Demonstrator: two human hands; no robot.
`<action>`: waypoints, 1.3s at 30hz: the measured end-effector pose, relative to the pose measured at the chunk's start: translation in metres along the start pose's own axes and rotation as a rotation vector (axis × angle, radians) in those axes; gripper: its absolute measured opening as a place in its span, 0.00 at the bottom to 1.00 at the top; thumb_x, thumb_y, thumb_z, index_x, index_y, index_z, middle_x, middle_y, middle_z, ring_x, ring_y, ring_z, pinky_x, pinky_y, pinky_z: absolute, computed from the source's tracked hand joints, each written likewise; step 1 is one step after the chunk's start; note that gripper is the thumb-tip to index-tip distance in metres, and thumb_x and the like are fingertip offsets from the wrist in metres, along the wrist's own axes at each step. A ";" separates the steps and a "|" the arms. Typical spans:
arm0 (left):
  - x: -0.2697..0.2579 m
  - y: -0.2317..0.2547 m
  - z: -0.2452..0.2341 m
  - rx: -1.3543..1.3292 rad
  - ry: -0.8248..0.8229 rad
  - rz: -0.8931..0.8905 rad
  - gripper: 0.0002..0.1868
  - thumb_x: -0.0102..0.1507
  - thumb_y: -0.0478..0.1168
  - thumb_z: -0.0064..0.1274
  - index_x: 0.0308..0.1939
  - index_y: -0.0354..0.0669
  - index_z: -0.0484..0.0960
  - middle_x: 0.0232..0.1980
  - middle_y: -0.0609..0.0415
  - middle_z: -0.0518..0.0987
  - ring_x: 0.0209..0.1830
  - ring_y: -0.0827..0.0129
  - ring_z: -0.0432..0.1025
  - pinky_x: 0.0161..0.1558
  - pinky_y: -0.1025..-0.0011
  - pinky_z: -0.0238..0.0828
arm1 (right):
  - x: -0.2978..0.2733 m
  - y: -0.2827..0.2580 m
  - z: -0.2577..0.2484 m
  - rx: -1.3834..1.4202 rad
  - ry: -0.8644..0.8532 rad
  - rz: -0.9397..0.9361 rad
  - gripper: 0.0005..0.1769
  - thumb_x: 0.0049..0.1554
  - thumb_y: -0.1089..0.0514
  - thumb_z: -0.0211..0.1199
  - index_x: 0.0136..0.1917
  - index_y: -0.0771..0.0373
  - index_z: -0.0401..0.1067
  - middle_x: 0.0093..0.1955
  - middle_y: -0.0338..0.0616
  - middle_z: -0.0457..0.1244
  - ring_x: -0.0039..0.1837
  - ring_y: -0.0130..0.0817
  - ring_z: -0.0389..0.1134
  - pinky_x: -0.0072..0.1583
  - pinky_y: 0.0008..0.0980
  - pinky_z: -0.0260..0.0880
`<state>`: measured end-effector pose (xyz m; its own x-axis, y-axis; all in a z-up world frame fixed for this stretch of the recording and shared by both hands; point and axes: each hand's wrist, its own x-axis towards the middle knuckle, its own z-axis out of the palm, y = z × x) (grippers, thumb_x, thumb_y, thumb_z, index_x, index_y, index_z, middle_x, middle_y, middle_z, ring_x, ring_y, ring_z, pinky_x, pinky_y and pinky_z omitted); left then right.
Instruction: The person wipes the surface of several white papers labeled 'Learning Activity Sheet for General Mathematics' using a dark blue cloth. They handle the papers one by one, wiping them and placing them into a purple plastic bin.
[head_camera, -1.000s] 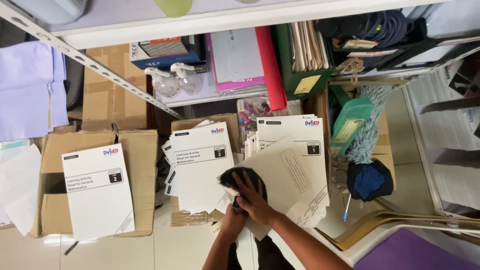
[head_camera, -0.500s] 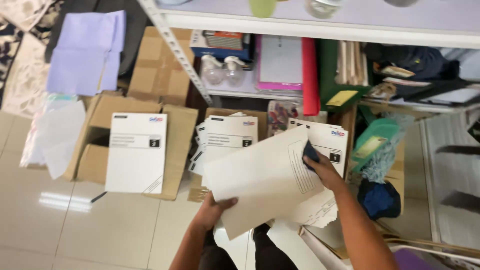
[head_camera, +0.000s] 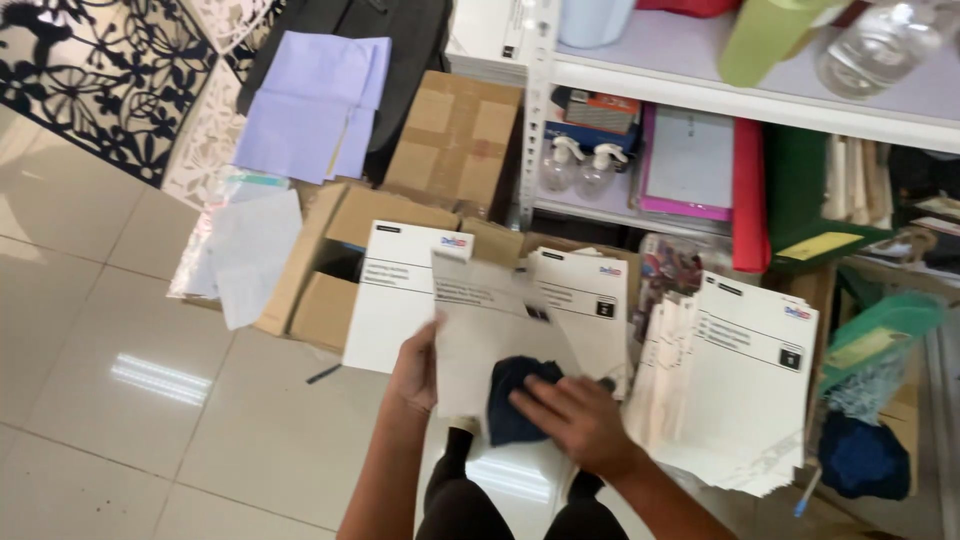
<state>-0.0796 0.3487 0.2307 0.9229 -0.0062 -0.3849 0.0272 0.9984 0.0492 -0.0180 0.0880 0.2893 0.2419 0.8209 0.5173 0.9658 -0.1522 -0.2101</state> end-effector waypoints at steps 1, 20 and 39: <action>-0.003 0.023 -0.010 0.005 -0.002 -0.001 0.53 0.57 0.60 0.59 0.70 0.19 0.60 0.63 0.25 0.72 0.59 0.41 0.72 0.55 0.52 0.76 | 0.007 -0.010 0.015 -0.003 0.005 0.001 0.31 0.45 0.62 0.64 0.64 0.57 0.75 0.57 0.47 0.70 0.48 0.41 0.68 0.50 0.41 0.68; 0.007 0.170 -0.133 1.343 0.352 -0.062 0.32 0.59 0.26 0.55 0.69 0.38 0.71 0.58 0.44 0.82 0.55 0.57 0.78 0.55 0.62 0.78 | -0.028 0.039 0.281 1.099 -0.155 1.825 0.27 0.50 0.47 0.77 0.54 0.70 0.79 0.48 0.46 0.71 0.45 0.35 0.70 0.49 0.37 0.71; 0.114 0.221 -0.311 1.743 0.892 0.397 0.41 0.49 0.30 0.70 0.66 0.45 0.73 0.59 0.41 0.78 0.59 0.49 0.73 0.57 0.56 0.70 | -0.035 0.036 0.299 0.415 -0.436 1.540 0.40 0.45 0.58 0.74 0.71 0.48 0.69 0.58 0.48 0.71 0.60 0.48 0.72 0.61 0.42 0.72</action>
<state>-0.0875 0.5861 -0.0894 0.5693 0.7356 -0.3672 0.6907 -0.1857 0.6989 -0.0193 0.2189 0.0154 0.7752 0.1417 -0.6157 -0.2477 -0.8283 -0.5025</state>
